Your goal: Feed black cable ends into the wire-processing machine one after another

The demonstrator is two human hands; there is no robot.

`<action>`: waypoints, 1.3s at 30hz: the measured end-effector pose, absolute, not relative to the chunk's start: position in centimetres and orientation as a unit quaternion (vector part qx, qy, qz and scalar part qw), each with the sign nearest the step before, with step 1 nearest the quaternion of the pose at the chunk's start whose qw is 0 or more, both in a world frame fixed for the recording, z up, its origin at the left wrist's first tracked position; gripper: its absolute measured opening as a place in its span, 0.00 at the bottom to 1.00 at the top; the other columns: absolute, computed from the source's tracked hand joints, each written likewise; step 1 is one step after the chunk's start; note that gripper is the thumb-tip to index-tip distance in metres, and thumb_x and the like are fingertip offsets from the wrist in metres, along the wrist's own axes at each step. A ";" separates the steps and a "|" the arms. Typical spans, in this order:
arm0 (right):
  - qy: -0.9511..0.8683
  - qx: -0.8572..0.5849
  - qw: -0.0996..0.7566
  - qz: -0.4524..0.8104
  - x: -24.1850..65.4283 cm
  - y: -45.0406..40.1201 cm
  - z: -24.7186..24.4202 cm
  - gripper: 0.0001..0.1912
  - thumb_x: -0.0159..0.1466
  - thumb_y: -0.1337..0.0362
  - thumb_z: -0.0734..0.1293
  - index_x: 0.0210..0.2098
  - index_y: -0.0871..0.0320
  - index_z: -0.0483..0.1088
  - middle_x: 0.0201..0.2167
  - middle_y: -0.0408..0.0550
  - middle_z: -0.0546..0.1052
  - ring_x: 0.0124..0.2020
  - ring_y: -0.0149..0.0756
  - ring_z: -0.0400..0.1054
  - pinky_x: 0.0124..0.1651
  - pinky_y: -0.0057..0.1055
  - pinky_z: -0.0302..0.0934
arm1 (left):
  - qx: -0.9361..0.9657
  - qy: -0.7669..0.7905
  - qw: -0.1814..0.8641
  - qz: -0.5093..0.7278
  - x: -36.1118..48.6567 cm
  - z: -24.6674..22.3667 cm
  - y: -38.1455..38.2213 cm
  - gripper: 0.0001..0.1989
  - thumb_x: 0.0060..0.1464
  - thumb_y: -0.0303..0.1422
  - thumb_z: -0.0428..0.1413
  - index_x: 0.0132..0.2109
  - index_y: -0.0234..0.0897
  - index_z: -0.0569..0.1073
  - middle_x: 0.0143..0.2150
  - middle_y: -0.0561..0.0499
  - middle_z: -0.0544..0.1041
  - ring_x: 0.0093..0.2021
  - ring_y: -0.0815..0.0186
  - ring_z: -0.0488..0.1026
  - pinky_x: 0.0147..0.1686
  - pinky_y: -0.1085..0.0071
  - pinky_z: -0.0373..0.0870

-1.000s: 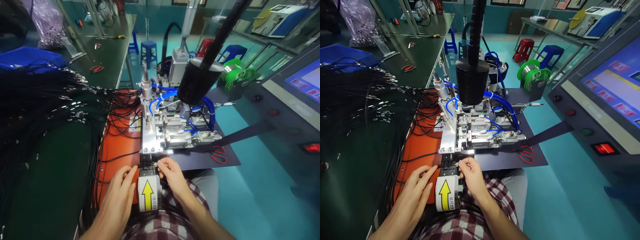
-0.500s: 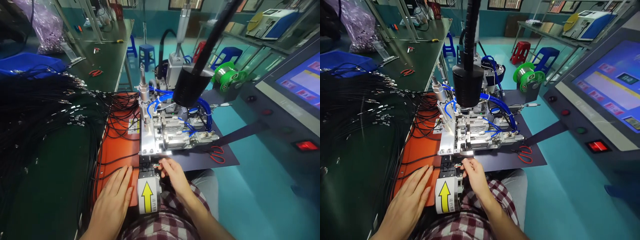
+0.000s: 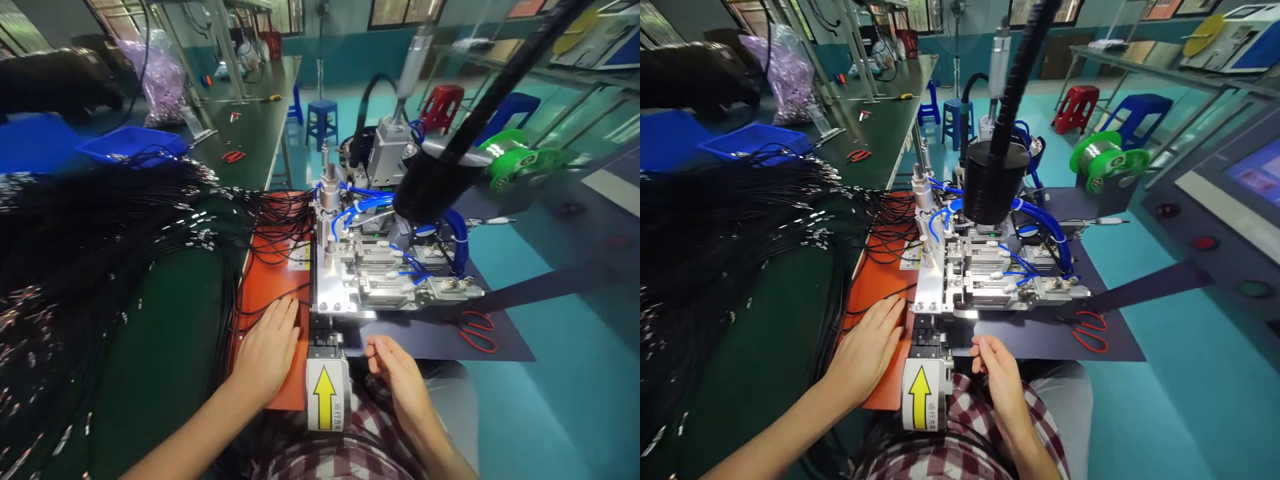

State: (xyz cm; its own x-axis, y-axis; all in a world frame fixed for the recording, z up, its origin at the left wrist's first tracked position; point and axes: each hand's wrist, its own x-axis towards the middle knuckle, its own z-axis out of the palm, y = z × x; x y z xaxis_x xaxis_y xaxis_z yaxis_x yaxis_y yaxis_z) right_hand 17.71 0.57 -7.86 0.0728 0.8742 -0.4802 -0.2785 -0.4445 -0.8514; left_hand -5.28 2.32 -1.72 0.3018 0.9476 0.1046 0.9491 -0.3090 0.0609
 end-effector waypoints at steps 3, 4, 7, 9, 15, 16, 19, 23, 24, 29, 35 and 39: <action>-0.261 -0.582 0.457 0.620 18.6 0.5 -7.1 0.15 0.56 0.51 0.69 0.31 0.58 0.72 0.24 0.43 0.69 0.23 0.31 0.59 0.27 0.27 0.54 | -0.865 -0.498 -0.051 -0.050 -7.1 0.5 1.6 0.19 0.60 0.25 0.40 0.53 0.35 0.69 0.54 0.44 0.72 0.52 0.64 0.70 0.49 0.69 0.71; -0.257 -0.586 0.459 0.616 19.0 0.4 -6.9 0.15 0.56 0.51 0.70 0.31 0.58 0.72 0.24 0.43 0.69 0.23 0.31 0.59 0.27 0.28 0.55 | -0.888 -0.450 -0.085 -0.027 -8.0 1.2 1.0 0.20 0.58 0.22 0.40 0.51 0.38 0.70 0.52 0.45 0.74 0.52 0.65 0.70 0.51 0.69 0.69; -0.242 -0.595 0.466 0.609 19.9 0.3 -6.6 0.17 0.53 0.50 0.71 0.31 0.58 0.72 0.25 0.43 0.69 0.23 0.31 0.59 0.27 0.28 0.57 | -0.923 -0.375 -0.077 0.016 -11.0 2.1 -0.7 0.19 0.52 0.20 0.44 0.45 0.40 0.73 0.48 0.46 0.76 0.54 0.60 0.69 0.59 0.59 0.60; -0.238 -0.595 0.469 0.608 20.1 0.3 -6.4 0.17 0.53 0.50 0.71 0.31 0.58 0.72 0.24 0.42 0.69 0.23 0.31 0.59 0.27 0.27 0.57 | -0.923 -0.384 -0.035 0.025 -12.7 2.1 -0.9 0.20 0.52 0.19 0.43 0.42 0.41 0.74 0.44 0.47 0.77 0.52 0.60 0.70 0.60 0.58 0.58; -0.280 -0.604 0.472 0.578 19.2 0.5 -4.8 0.15 0.57 0.51 0.68 0.31 0.58 0.70 0.23 0.41 0.69 0.23 0.30 0.59 0.29 0.27 0.57 | -0.900 -0.424 -0.036 -0.095 -13.8 3.8 1.4 0.19 0.61 0.26 0.41 0.53 0.45 0.70 0.46 0.51 0.77 0.51 0.61 0.71 0.53 0.59 0.67; -0.297 -0.605 0.471 0.569 19.0 0.4 -4.3 0.14 0.57 0.52 0.68 0.31 0.57 0.70 0.24 0.42 0.69 0.23 0.30 0.60 0.29 0.27 0.57 | -0.897 -0.426 -0.027 -0.112 -13.4 4.0 1.7 0.19 0.61 0.27 0.43 0.57 0.44 0.66 0.48 0.51 0.77 0.50 0.60 0.71 0.51 0.59 0.68; -0.352 -0.584 0.448 0.578 18.0 -0.3 -2.9 0.13 0.55 0.56 0.71 0.36 0.57 0.71 0.26 0.43 0.71 0.26 0.31 0.62 0.30 0.27 0.59 | -0.901 -0.414 -0.001 -0.133 -11.8 3.1 2.1 0.24 0.60 0.24 0.46 0.62 0.42 0.60 0.41 0.49 0.78 0.42 0.61 0.73 0.46 0.60 0.70; -0.371 -0.463 0.427 0.683 16.7 -1.0 -1.5 0.16 0.55 0.63 0.71 0.44 0.54 0.70 0.32 0.44 0.73 0.29 0.31 0.66 0.35 0.29 0.62 | -0.910 -0.391 0.010 -0.135 -10.0 0.4 1.7 0.22 0.59 0.21 0.45 0.59 0.38 0.62 0.33 0.49 0.76 0.33 0.63 0.72 0.36 0.65 0.69; -0.359 -0.449 0.428 0.697 16.5 -1.0 -1.4 0.15 0.56 0.62 0.70 0.43 0.54 0.70 0.33 0.44 0.74 0.29 0.31 0.66 0.35 0.29 0.63 | -0.910 -0.392 0.001 -0.137 -9.8 0.0 1.6 0.22 0.59 0.22 0.45 0.60 0.38 0.62 0.32 0.49 0.76 0.32 0.63 0.71 0.35 0.65 0.68; -0.325 -0.494 0.418 0.690 16.1 -0.8 -1.3 0.09 0.55 0.62 0.71 0.35 0.57 0.70 0.25 0.42 0.73 0.26 0.32 0.68 0.33 0.29 0.63 | -0.904 -0.400 -0.057 -0.143 -9.0 -0.2 -0.2 0.23 0.60 0.21 0.43 0.61 0.41 0.60 0.31 0.51 0.75 0.30 0.66 0.70 0.35 0.67 0.66; -0.365 -0.494 0.428 0.663 16.5 -1.3 -1.0 0.07 0.54 0.68 0.70 0.34 0.55 0.73 0.27 0.43 0.74 0.26 0.33 0.68 0.31 0.29 0.63 | -0.896 -0.416 -0.072 -0.137 -8.3 -1.0 -2.4 0.21 0.58 0.20 0.43 0.56 0.40 0.64 0.27 0.53 0.74 0.26 0.66 0.69 0.30 0.69 0.66; -0.434 -0.496 0.419 0.624 15.3 -1.4 -1.6 0.05 0.55 0.71 0.68 0.25 0.56 0.73 0.24 0.44 0.74 0.25 0.34 0.68 0.31 0.30 0.62 | -0.863 -0.460 -0.150 -0.144 -6.8 -0.5 -2.7 0.21 0.57 0.28 0.47 0.58 0.41 0.61 0.32 0.50 0.77 0.28 0.64 0.72 0.29 0.69 0.70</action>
